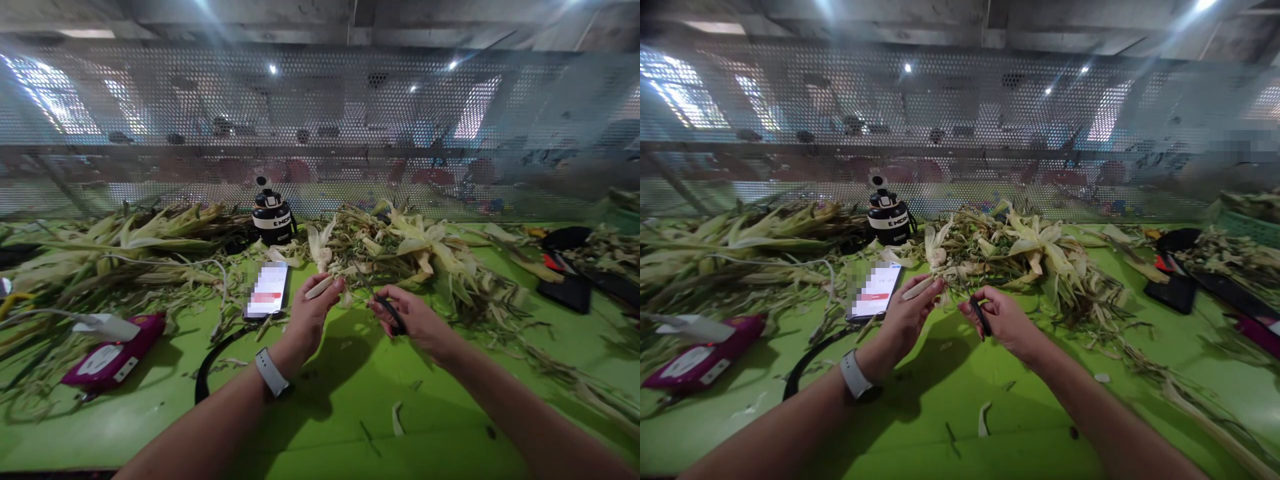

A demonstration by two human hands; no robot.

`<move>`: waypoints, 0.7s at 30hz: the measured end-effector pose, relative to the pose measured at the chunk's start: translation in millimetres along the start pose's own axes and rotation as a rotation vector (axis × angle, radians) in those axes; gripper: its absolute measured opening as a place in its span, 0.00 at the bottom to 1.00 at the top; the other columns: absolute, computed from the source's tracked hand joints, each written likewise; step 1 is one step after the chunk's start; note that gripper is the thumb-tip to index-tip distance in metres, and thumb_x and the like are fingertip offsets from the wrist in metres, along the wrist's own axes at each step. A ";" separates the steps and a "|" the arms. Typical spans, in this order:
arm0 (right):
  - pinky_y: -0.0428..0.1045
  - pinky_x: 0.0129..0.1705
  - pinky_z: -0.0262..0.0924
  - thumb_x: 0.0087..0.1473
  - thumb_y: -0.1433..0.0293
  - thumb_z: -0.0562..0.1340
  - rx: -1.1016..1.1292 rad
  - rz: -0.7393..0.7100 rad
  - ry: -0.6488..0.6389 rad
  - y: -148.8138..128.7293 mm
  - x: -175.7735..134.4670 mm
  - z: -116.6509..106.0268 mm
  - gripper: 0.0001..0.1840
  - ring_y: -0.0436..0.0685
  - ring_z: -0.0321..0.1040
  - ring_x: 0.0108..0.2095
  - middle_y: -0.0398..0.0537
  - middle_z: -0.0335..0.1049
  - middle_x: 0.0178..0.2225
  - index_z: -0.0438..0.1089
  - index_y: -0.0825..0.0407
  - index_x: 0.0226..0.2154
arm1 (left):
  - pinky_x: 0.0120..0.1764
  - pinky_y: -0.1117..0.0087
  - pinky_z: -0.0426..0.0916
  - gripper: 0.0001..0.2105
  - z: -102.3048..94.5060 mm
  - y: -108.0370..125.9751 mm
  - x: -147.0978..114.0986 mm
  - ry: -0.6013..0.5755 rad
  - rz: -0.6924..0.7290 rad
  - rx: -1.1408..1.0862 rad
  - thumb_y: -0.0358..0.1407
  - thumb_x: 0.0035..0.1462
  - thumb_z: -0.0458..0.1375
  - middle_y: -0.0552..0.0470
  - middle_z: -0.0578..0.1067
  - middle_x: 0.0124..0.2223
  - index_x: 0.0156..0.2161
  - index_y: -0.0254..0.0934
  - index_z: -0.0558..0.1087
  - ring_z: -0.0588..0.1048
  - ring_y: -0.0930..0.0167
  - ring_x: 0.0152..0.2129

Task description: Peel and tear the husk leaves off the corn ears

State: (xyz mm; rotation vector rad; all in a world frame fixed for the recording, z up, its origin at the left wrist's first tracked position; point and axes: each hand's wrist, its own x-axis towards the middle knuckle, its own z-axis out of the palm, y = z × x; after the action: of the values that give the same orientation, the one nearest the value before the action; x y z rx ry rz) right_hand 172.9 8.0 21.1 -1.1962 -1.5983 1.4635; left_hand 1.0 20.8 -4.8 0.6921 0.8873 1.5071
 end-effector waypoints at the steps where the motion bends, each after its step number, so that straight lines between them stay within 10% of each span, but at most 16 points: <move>1: 0.43 0.20 0.49 0.43 0.52 0.65 0.007 -0.001 0.017 -0.4 0.2 -0.1 0.23 0.45 0.52 0.16 0.34 0.59 0.16 0.62 0.52 0.31 | 0.34 0.74 0.63 0.18 -0.1 0.0 0.2 -0.011 0.008 -0.006 0.35 0.35 0.70 0.54 0.75 0.31 0.33 0.35 0.71 0.71 0.76 0.28; 9: 0.43 0.22 0.53 0.43 0.57 0.68 0.038 0.000 -0.029 -5.5 -6.3 -3.0 0.24 0.50 0.65 0.25 0.43 0.71 0.25 0.62 0.51 0.39 | 0.35 0.72 0.64 0.18 -3.7 -0.3 4.9 0.018 -0.009 -0.058 0.33 0.34 0.70 0.53 0.77 0.32 0.34 0.35 0.73 0.74 0.73 0.31; 21: 0.41 0.17 0.39 0.46 0.54 0.66 0.091 0.050 -0.093 -1.7 -5.4 -3.4 0.23 0.44 0.53 0.17 0.39 0.67 0.20 0.63 0.51 0.39 | 0.29 0.76 0.62 0.16 -4.4 5.8 7.0 0.036 0.054 -0.017 0.34 0.37 0.69 0.55 0.76 0.30 0.31 0.36 0.68 0.73 0.76 0.25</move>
State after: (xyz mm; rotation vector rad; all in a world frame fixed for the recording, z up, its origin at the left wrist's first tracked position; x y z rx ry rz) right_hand 177.7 4.4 23.9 -1.1394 -1.5546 1.6272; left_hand -6.6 27.0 -2.7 0.6828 0.8879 1.5783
